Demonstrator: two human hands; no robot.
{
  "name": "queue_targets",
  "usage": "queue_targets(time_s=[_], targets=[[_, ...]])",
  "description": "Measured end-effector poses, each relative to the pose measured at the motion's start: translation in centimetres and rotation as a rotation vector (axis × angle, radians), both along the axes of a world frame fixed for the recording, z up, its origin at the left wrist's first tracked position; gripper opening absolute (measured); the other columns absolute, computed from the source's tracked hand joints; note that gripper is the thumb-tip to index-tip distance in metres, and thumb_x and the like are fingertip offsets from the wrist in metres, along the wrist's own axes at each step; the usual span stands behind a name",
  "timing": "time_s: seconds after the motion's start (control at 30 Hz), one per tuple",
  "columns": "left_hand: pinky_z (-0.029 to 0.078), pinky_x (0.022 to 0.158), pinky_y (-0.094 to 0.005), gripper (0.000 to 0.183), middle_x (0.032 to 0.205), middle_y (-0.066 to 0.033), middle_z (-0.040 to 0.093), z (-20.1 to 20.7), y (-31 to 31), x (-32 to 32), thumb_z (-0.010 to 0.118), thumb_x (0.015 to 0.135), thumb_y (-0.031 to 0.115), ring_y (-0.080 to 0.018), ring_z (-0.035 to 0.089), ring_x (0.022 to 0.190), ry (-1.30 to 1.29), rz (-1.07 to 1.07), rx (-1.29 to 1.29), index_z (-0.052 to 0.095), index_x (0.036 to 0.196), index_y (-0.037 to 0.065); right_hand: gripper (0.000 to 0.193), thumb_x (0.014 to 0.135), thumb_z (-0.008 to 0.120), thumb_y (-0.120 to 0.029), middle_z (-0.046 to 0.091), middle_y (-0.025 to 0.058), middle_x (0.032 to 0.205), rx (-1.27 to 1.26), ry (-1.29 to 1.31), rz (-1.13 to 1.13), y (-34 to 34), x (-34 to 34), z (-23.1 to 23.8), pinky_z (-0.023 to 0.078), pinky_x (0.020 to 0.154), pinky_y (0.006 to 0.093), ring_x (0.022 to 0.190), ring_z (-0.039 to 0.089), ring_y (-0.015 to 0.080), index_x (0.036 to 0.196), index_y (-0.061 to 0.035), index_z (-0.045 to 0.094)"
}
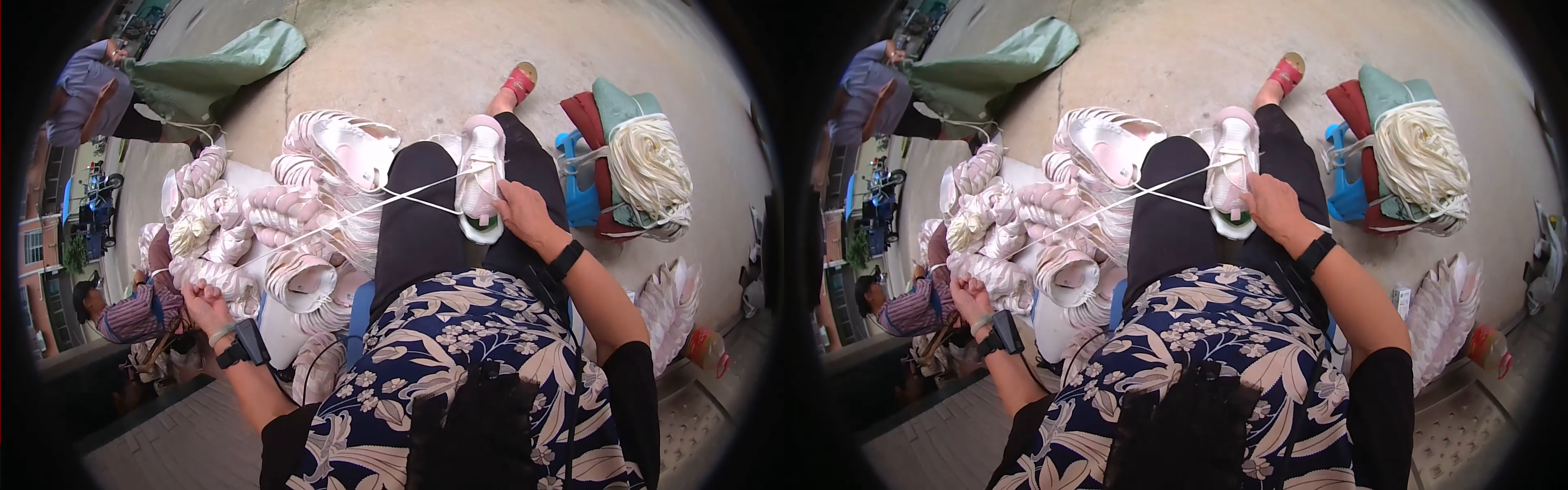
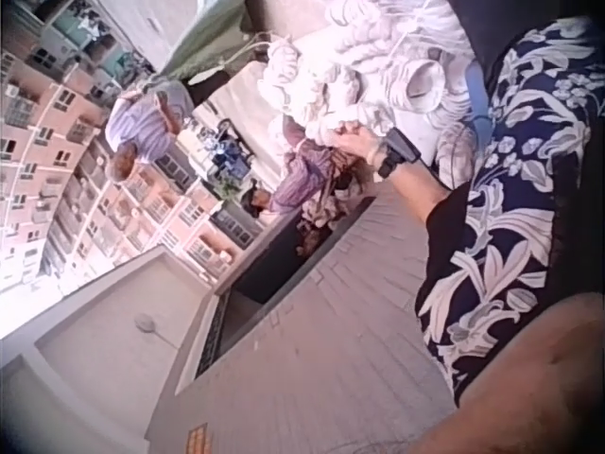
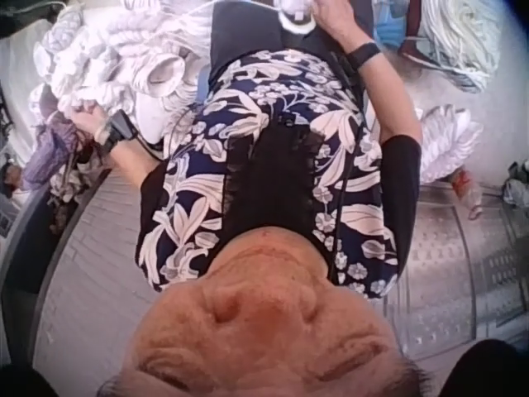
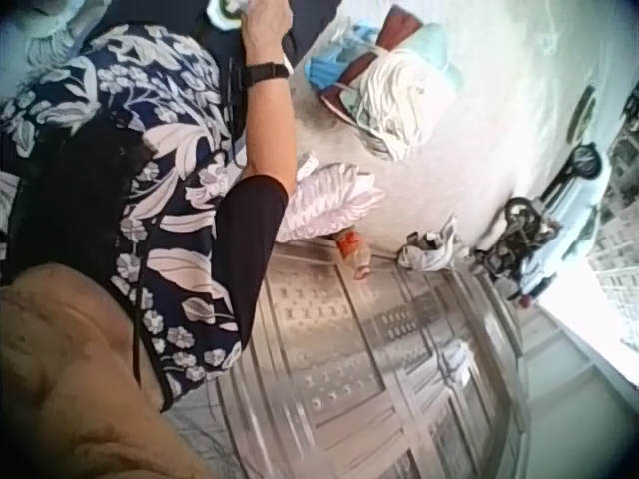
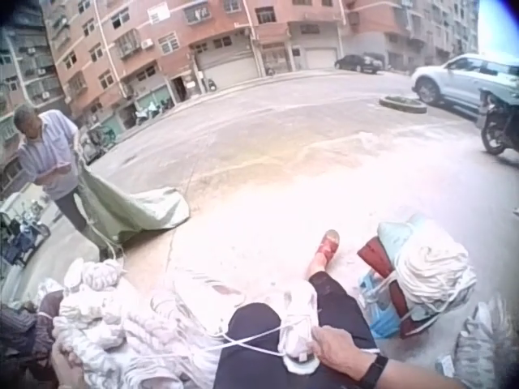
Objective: Lacing shoelaces into white shoe uppers in a production environment.
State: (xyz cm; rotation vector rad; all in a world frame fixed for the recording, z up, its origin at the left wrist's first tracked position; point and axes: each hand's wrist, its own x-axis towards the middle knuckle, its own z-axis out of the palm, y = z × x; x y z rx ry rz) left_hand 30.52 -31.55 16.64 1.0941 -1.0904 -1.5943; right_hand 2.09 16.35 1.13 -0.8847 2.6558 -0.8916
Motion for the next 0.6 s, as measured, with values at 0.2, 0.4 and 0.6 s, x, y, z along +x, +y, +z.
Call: queue_targets(time_s=[0.2,0.4,0.6], targets=[[0.032,0.04,-0.0216,0.019,0.062,-0.0032,0.05,-2.9,4.8,-6.8,0.053,0.087,0.02,-0.0094,0.041,0.044,0.094,-0.028,0.025,0.048,0.072,0.009,0.018,0.075,0.058,-0.011,0.051,0.0178,0.076,0.047,0.091,0.017,3.7,-1.8,-3.2,0.041,0.065,0.0454,0.075,0.053,0.0376,0.086,-0.0013,0.047],[0.036,0.043,-0.0235,0.025,0.063,-0.0048,0.052,-4.5,7.4,-6.8,0.053,0.089,0.025,-0.0103,0.045,0.045,0.074,-0.167,0.078,0.048,0.071,0.008,0.015,0.074,0.058,-0.01,0.054,0.0216,0.073,-0.01,-0.006,0.1,1.8,-1.9,-1.2,0.042,0.063,0.046,0.07,0.052,0.0412,0.083,-0.0009,0.048],[0.05,0.054,-0.0255,0.016,0.075,-0.0084,0.06,-2.4,8.6,-10.5,0.056,0.088,0.019,-0.0125,0.06,0.059,0.089,-0.399,0.009,0.051,0.087,0.004,0.026,0.081,0.06,-0.017,0.054,0.0036,0.057,-0.327,-0.701,-0.061,4.7,-1.0,5.6,0.037,0.039,0.0201,0.045,0.049,0.0067,0.101,-0.0001,0.056]])
